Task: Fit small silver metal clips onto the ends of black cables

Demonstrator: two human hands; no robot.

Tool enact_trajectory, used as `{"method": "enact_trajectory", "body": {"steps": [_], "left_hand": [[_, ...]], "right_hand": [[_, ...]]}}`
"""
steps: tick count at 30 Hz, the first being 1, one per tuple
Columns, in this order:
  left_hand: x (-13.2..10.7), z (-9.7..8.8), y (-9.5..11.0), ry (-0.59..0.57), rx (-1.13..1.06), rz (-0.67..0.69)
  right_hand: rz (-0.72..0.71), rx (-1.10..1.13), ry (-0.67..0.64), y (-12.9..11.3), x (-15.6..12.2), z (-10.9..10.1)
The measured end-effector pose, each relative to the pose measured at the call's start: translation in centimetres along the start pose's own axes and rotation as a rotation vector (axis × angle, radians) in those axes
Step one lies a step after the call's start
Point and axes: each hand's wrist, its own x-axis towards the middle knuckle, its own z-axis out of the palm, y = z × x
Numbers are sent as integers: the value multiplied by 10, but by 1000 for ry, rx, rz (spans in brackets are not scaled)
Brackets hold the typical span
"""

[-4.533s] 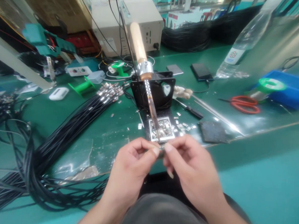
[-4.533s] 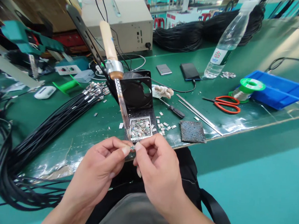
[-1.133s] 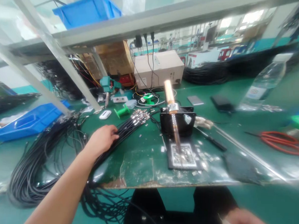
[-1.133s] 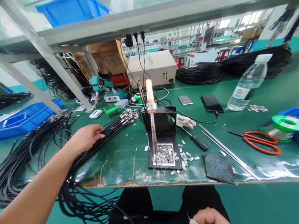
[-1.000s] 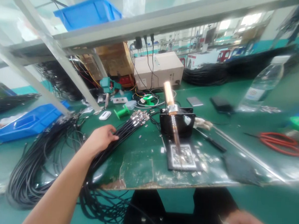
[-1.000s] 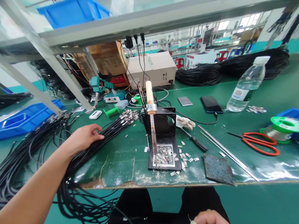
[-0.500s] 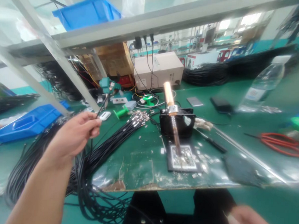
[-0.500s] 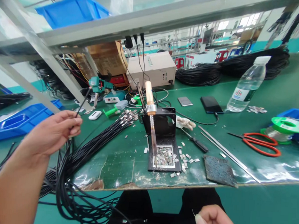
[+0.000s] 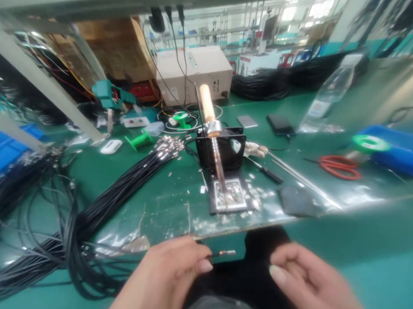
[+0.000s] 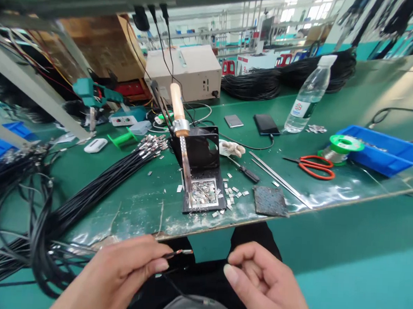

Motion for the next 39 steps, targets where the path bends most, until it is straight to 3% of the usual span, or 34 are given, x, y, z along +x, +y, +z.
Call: {"method": "enact_trajectory", "body": {"steps": [1,3,10,17,22,28,39], "left_hand": [[3,11,1,-8,14,24],[7,25,2,-149,0,84],[13,31,5,-105,26,87],[15,37,0,-123,-25,45],[12,46,-3,12,-49,105],[12,59,-8,162,-65,144],[12,62,-9,183,-94,124]], "right_hand": [[-6,-9,-27,-4,0,2],[-18,-13,-77,-11,1,5],[-81,-73,-201,-16,8,11],[-165,9,-71,-21,6,24],[-148,1,-112,-25,6,22],[-78,95,-134,-9,4,23],[-84,49,-135,-12,3,23]]}}
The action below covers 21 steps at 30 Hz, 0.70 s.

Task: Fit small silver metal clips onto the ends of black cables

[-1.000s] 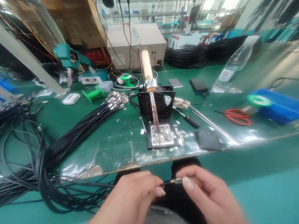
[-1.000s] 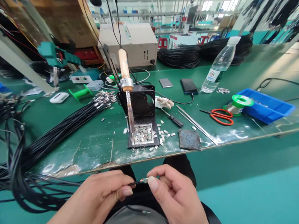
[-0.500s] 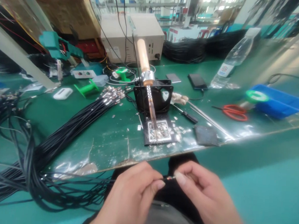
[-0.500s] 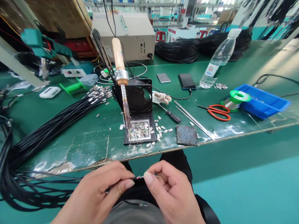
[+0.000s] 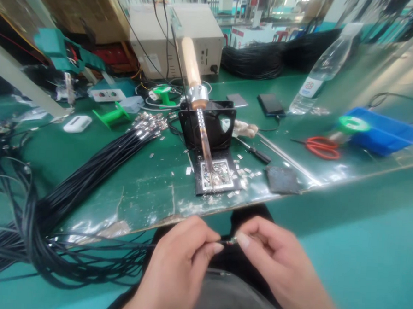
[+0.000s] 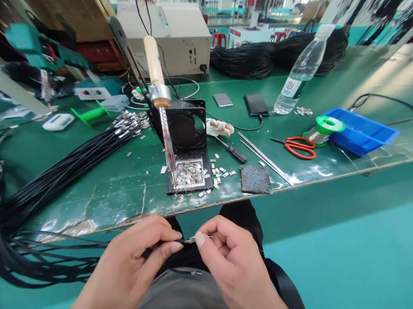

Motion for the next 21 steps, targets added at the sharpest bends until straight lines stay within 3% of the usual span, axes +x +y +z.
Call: {"method": "enact_trajectory", "body": {"steps": [8,14,21], "left_hand": [[2,-2,2,-18,-86,-75],[0,-3,-1,-50,-100,-89],[0,-1,-2,-65,-84,-60]], "right_hand": [[-32,-78,56,1,0,4],[-133,-210,103,4,1,1],[-340,-347,86,-11,3,-5]]}}
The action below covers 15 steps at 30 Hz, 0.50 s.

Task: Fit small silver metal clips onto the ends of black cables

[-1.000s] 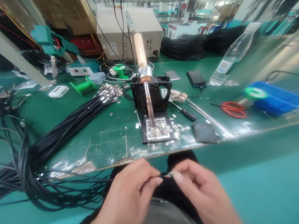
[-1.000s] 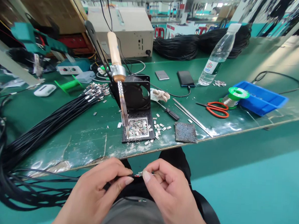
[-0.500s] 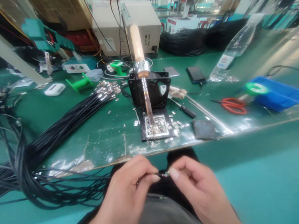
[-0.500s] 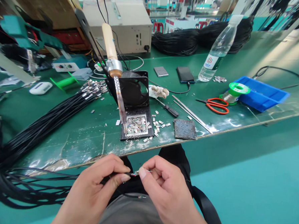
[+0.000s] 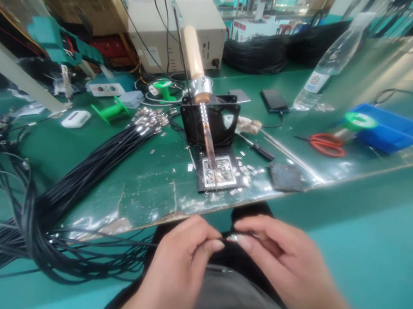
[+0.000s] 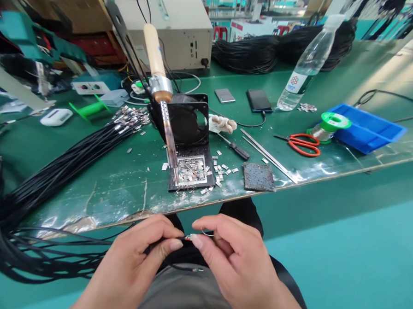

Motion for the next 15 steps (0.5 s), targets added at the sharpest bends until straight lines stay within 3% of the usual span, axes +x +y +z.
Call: {"method": "enact_trajectory", "body": {"steps": [8,15], "left_hand": [[-3,3,-1,20,52,79],[-2,7,-4,21,268,215]], "right_hand": [[-184,-119,-179,-3,7,-5],[-173,-175,-288,0,4,-6]]}}
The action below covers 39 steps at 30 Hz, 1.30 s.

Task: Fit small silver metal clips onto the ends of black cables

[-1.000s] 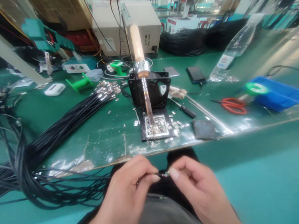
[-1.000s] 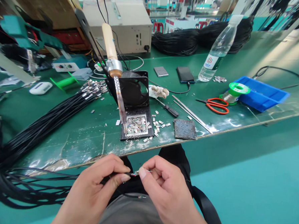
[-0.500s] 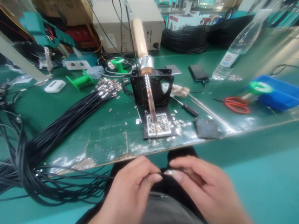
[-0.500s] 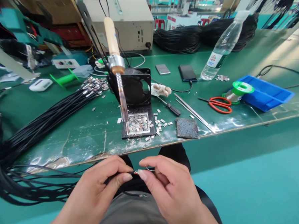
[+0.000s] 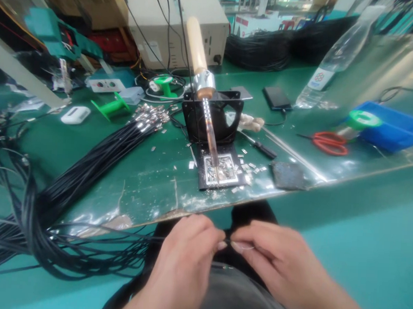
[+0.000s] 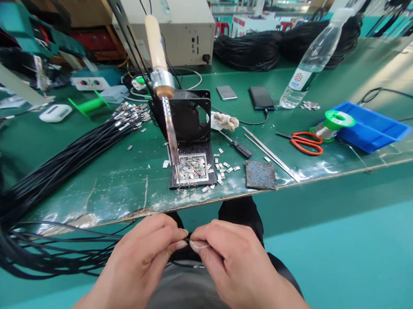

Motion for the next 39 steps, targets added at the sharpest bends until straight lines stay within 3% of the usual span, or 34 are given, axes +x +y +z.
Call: {"method": "enact_trajectory", "body": {"steps": [11,18,21,27,31,39], "left_hand": [[1,-7,-5,-228,104,90],[1,-16,-9,-293,-25,150],[-5,-15,-12,-228,-88,143],[-4,-17,-10,-135,-191,127],[2,-23,-6,-108,-214,96],[2,-25,-6,-113,-271,65]], "right_hand": [[-99,-255,-231,13,-4,2],[-53,-135,-439,11,7,-7],[18,26,-398,7,12,-13],[194,162,-48,7,4,-25],[-9,186,-27,9,-6,-19],[-351,-55,14,18,-4,-6]]}}
